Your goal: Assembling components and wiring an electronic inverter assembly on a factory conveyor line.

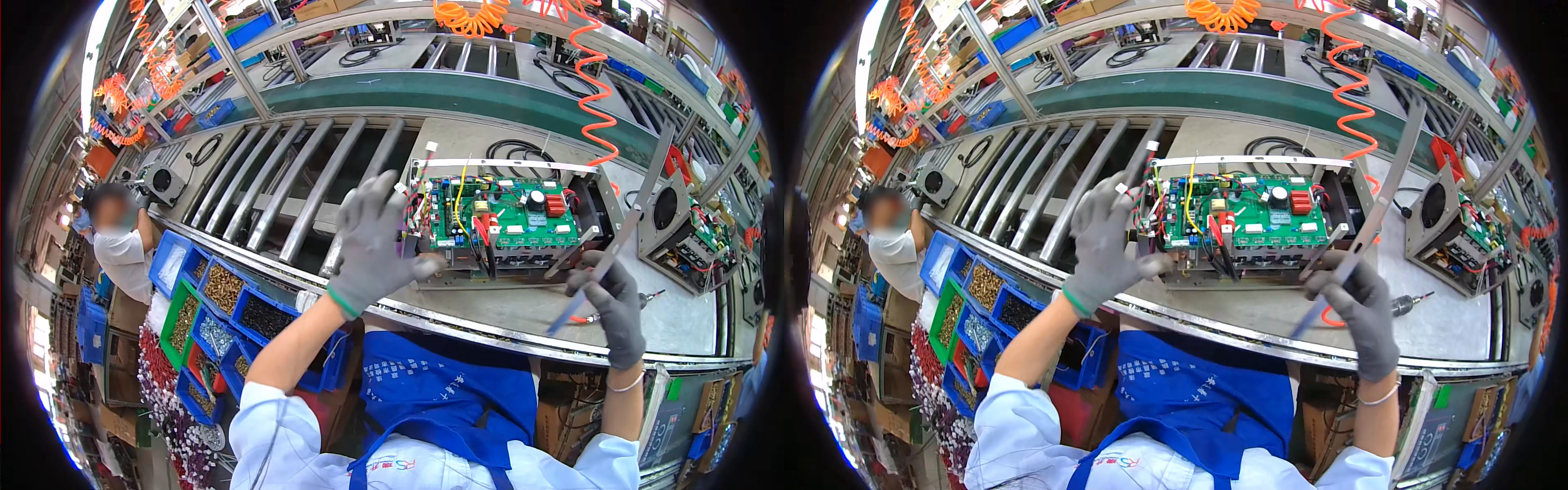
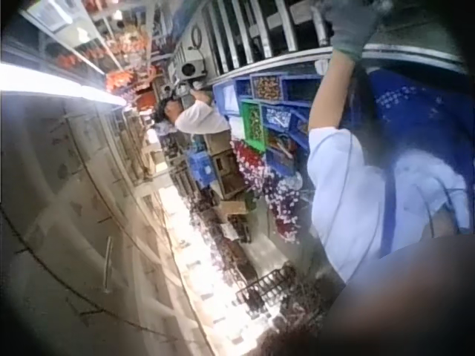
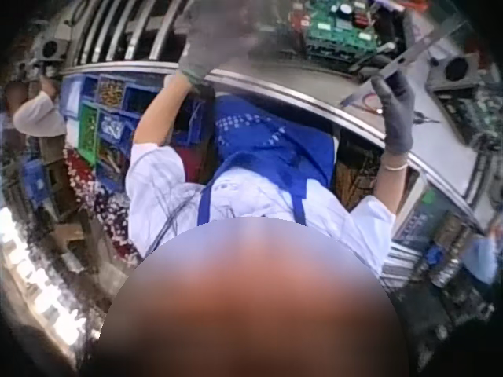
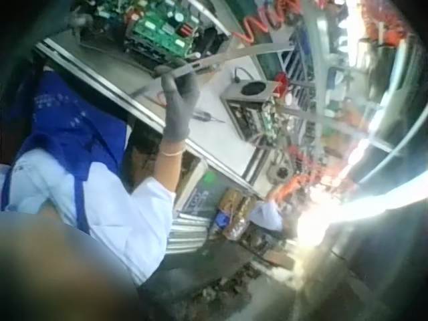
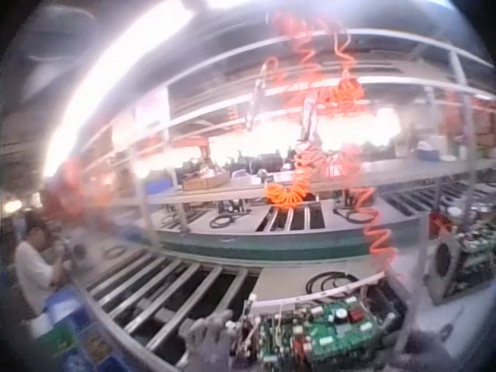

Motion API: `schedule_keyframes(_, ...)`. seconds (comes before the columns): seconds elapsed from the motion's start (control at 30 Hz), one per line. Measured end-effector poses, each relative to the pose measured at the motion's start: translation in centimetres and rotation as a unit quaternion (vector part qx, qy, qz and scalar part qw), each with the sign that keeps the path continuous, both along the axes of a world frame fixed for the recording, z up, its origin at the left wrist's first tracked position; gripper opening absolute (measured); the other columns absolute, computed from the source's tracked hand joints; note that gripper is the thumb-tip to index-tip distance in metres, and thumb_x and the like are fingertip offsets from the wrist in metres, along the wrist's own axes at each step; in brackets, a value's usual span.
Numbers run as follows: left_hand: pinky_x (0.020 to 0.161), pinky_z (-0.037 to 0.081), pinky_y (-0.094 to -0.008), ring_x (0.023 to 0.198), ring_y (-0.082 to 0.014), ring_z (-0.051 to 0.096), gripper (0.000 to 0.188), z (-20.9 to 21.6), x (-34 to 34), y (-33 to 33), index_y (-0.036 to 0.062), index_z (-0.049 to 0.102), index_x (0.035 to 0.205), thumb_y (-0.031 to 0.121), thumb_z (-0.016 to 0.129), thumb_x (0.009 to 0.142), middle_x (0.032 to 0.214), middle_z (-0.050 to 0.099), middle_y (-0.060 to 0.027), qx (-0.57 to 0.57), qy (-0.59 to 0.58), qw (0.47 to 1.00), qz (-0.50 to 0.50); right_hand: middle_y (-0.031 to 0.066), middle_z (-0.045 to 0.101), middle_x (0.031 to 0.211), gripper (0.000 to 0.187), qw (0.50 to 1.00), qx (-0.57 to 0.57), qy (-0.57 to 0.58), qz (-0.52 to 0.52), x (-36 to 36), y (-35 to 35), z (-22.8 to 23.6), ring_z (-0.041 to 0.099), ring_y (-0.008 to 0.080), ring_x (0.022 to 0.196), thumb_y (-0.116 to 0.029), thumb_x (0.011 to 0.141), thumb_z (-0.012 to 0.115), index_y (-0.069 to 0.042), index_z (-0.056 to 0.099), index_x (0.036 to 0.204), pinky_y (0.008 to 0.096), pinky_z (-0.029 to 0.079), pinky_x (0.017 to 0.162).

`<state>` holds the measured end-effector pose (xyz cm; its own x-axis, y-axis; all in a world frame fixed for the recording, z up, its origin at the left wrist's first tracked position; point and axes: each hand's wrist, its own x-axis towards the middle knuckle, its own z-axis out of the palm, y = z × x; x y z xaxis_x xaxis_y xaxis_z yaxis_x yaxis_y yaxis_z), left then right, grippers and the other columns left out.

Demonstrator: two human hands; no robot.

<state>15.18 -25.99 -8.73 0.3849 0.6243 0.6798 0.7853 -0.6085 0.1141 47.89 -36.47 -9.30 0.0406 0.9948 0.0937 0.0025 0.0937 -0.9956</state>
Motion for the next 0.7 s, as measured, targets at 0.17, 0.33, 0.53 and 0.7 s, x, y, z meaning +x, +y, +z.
schedule_keyframes(0.17,0.103,0.029,-0.0457,0.119,-0.0308,0.042,0.053,1.5,3.4,5.3,0.0105,0.06,0.114,0.041,0.067,0.071,0.128,0.047,-0.0124,-0.042,0.112,0.987,-0.104,0.0166,0.064,0.1,0.041,0.98,-0.032,0.192,0.049,-5.6,1.0,-0.2,0.064,0.0248,0.094,-0.016,0.082,0.066,0.005,0.052,0.115,0.035,0.055,0.081)
schedule_keyframes(0.33,0.096,0.035,-0.0457,0.116,-0.0281,0.048,0.033,1.8,5.8,9.9,0.0145,0.063,0.108,0.034,0.058,0.082,0.12,0.055,-0.0061,-0.071,0.201,0.946,-0.246,0.0168,0.061,0.106,0.035,0.956,0.021,0.292,-0.003,-10.0,2.9,-0.1,0.063,0.0248,0.093,-0.009,0.086,0.06,0.005,0.051,0.116,0.0372,0.056,0.081)
schedule_keyframes(0.53,0.09,0.042,-0.0408,0.103,-0.0303,0.056,0.034,0.4,5.1,13.2,0.0079,0.059,0.109,0.033,0.047,0.09,0.111,0.058,-0.013,-0.099,0.124,0.967,-0.201,0.015,0.061,0.108,0.028,0.932,0.074,0.347,-0.071,-13.1,5.4,-1.3,0.063,0.0241,0.098,-0.002,0.092,0.049,0.001,0.049,0.12,0.0385,0.056,0.085)
schedule_keyframes(0.7,0.087,0.045,-0.0412,0.102,-0.0316,0.057,0.039,0.7,5.2,12.7,0.0077,0.058,0.112,0.038,0.049,0.089,0.109,0.059,-0.0145,-0.16,0.106,0.968,-0.159,0.0151,0.06,0.108,0.026,0.934,0.089,0.34,-0.07,-15.1,6.4,-2.0,0.064,0.0228,0.093,-0.003,0.092,0.05,0.0,0.052,0.118,0.0343,0.057,0.081)
